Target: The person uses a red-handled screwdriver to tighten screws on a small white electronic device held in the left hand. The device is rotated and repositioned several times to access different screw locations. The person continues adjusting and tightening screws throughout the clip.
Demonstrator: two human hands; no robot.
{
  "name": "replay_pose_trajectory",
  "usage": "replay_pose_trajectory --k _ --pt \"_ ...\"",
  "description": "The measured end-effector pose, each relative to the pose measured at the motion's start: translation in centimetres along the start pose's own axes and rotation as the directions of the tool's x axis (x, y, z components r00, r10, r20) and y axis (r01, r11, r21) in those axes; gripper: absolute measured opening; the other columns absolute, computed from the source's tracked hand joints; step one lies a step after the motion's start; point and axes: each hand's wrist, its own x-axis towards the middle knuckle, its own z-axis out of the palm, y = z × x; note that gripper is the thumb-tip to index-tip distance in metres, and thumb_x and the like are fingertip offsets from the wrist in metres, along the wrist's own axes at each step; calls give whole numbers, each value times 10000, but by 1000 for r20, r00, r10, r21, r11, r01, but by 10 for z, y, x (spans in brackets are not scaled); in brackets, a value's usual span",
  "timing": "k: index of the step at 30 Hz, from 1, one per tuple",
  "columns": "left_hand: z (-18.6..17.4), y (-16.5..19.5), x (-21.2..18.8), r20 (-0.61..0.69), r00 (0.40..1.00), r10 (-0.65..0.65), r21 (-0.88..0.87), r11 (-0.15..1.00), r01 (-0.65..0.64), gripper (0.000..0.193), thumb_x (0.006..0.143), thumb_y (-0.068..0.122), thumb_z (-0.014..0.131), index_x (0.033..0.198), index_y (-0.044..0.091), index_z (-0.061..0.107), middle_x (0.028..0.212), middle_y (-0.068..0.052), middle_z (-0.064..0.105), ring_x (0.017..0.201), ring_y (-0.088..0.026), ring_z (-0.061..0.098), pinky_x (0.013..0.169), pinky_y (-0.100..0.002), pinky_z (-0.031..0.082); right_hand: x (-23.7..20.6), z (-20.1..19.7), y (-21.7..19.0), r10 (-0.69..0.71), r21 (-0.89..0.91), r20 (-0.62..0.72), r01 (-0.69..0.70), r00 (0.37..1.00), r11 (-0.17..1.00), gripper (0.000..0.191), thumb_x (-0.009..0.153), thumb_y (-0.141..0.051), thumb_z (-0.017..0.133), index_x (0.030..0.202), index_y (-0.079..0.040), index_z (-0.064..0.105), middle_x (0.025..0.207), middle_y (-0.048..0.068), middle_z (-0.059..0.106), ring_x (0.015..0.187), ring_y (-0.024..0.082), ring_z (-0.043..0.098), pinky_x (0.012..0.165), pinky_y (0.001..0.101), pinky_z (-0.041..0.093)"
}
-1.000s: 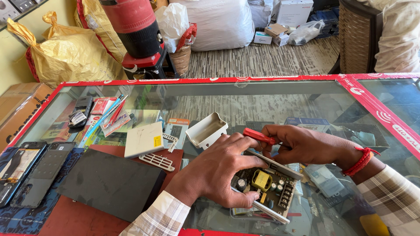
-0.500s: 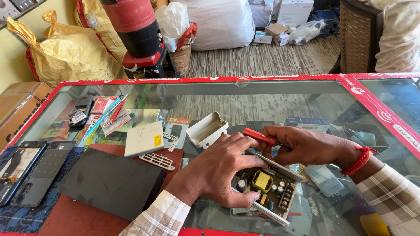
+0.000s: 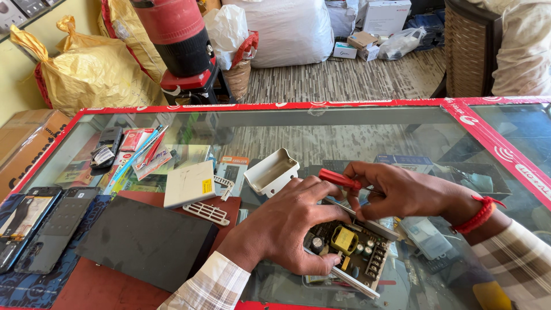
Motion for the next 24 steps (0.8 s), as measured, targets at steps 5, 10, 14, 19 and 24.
replay_pose_trajectory --k 5,10,14,19,24 --pt "-2 -1 1 -20 999 45 -12 999 -46 609 720 458 761 1232 127 745 1407 -207 591 1367 -400 523 1220 -512 366 -1 5 -15 51 -178 -80 -64 996 982 557 648 -260 872 1133 -173 613 828 -46 682 607 112 517 553 302 458" --pt "-5 1 4 -10 1000 28 -59 998 -28 595 720 452 732 1214 120 753 1408 -168 606 1350 -367 541 1180 -485 399 1 10 -13 -73 -284 -94 43 993 958 538 622 -290 869 1056 -141 588 806 6 636 655 155 597 597 342 499" --pt "-6 2 4 -20 999 46 -65 997 -47 602 728 448 731 1219 101 747 1405 -156 615 1366 -352 544 1195 -472 401 2 12 -11 9 -287 -114 -41 993 957 537 635 -314 870 1051 -140 579 790 45 636 664 184 589 608 358 487" --pt "-5 0 5 -17 999 48 -42 998 -49 617 730 458 737 1211 72 739 1405 -182 609 1354 -359 549 1185 -463 404 2 10 -9 20 -240 -108 -46 994 970 532 656 -326 865 1083 -148 600 848 22 647 701 162 590 631 340 501" --pt "-2 -3 4 -42 997 59 -7 998 -60 621 733 465 754 1197 53 736 1396 -201 610 1353 -378 549 1205 -474 395 3 9 -2 16 -183 -81 -31 997 983 536 687 -326 846 1149 -163 630 876 4 641 734 135 578 648 336 506"
